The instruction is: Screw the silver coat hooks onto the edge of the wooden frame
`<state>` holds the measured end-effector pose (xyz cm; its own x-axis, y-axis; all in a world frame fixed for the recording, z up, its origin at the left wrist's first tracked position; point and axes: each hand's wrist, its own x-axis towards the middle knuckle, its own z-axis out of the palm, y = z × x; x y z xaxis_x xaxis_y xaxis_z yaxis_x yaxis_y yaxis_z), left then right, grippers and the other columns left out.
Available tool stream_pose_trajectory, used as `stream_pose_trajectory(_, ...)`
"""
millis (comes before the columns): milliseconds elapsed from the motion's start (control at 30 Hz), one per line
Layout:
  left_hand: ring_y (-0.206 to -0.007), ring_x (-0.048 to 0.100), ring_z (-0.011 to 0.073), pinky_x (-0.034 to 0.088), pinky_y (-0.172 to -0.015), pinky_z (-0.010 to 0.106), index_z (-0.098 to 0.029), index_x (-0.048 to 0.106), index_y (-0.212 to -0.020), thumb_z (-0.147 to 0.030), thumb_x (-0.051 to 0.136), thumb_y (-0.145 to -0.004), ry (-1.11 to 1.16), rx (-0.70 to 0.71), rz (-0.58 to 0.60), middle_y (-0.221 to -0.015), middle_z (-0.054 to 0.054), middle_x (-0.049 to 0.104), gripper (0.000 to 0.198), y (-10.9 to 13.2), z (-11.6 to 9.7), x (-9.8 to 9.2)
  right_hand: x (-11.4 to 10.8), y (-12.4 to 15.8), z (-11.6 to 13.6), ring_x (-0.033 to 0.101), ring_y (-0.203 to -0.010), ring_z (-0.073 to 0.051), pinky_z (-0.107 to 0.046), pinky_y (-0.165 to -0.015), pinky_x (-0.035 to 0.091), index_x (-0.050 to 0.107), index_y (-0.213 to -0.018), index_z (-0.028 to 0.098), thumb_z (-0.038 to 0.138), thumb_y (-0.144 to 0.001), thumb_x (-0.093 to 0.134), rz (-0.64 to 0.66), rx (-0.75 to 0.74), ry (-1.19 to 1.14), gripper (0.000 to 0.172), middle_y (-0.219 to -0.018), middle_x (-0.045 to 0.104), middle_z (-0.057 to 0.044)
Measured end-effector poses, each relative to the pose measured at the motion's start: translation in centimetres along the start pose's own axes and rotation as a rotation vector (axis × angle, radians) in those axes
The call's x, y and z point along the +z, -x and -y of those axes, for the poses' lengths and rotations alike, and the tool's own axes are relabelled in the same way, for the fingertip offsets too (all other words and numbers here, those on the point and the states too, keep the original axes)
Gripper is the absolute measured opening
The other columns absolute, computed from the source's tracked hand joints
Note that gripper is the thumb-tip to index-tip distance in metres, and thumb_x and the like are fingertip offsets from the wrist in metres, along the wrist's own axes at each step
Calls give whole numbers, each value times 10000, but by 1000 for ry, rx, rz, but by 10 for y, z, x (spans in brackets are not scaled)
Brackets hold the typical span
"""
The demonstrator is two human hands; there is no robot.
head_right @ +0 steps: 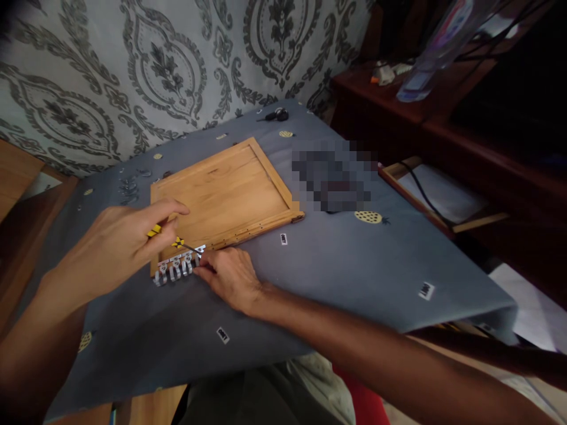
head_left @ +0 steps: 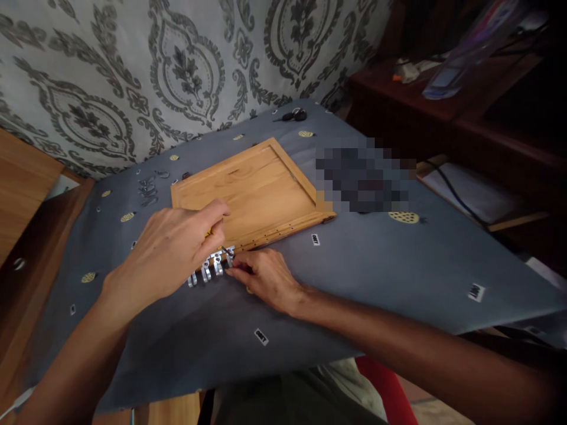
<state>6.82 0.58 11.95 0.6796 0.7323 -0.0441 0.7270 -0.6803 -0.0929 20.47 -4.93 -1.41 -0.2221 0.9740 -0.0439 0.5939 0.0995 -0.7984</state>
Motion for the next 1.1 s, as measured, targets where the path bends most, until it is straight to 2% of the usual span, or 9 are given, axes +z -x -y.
stream_pose_trajectory(400,-603,652,210,342,-565,303,-207,624,-1094,-257,341,-956,1,23,8,-700,41,692,318,1,3,2,1,1,-1,613,-659,-138,-252,-609,348,759,-837,208,274,-902,683,-20,-12,-7,120,-690,712,-2)
stream_pose_trajectory(567,-580,659,221,332,-549,301,-206,612,-1115,-394,372,-1013,-28,40,-35,-627,15,669,321,5,3,5,0,1,1,600,-651,-132,-250,-615,347,762,-855,195,273,-904,685,-7,6,5,121,-701,719,-4)
stream_pose_trajectory(667,-569,656,224,332,-547,298,-201,623,-1107,-435,410,-1012,-64,8,-20,-620,21,673,331,5,1,5,0,1,2,601,-654,-130,-249,-619,346,763,-856,200,283,-906,682,-6,1,3,127,-713,724,-2)
stream_pose_trajectory(833,-642,670,212,331,-565,289,-209,630,-1091,-352,432,-1001,-30,-32,-24,-731,40,716,261,2,-3,4,1,2,0,575,-589,-120,-247,-588,336,756,-824,216,279,-895,678,-27,7,-10,123,-682,717,15)
stream_pose_trajectory(1000,-608,666,189,322,-548,282,-207,637,-1010,-268,407,-972,0,-36,-17,-725,25,716,241,1,-1,8,3,2,0,602,-616,-124,-243,-600,350,764,-824,206,266,-882,701,-17,3,-20,104,-707,742,10)
stream_pose_trajectory(1100,-575,672,195,314,-521,283,-221,635,-997,-282,363,-975,-6,7,-71,-678,6,705,280,1,2,14,5,3,-1,599,-591,-117,-239,-583,349,775,-833,198,278,-878,713,-11,21,-10,111,-693,750,6)
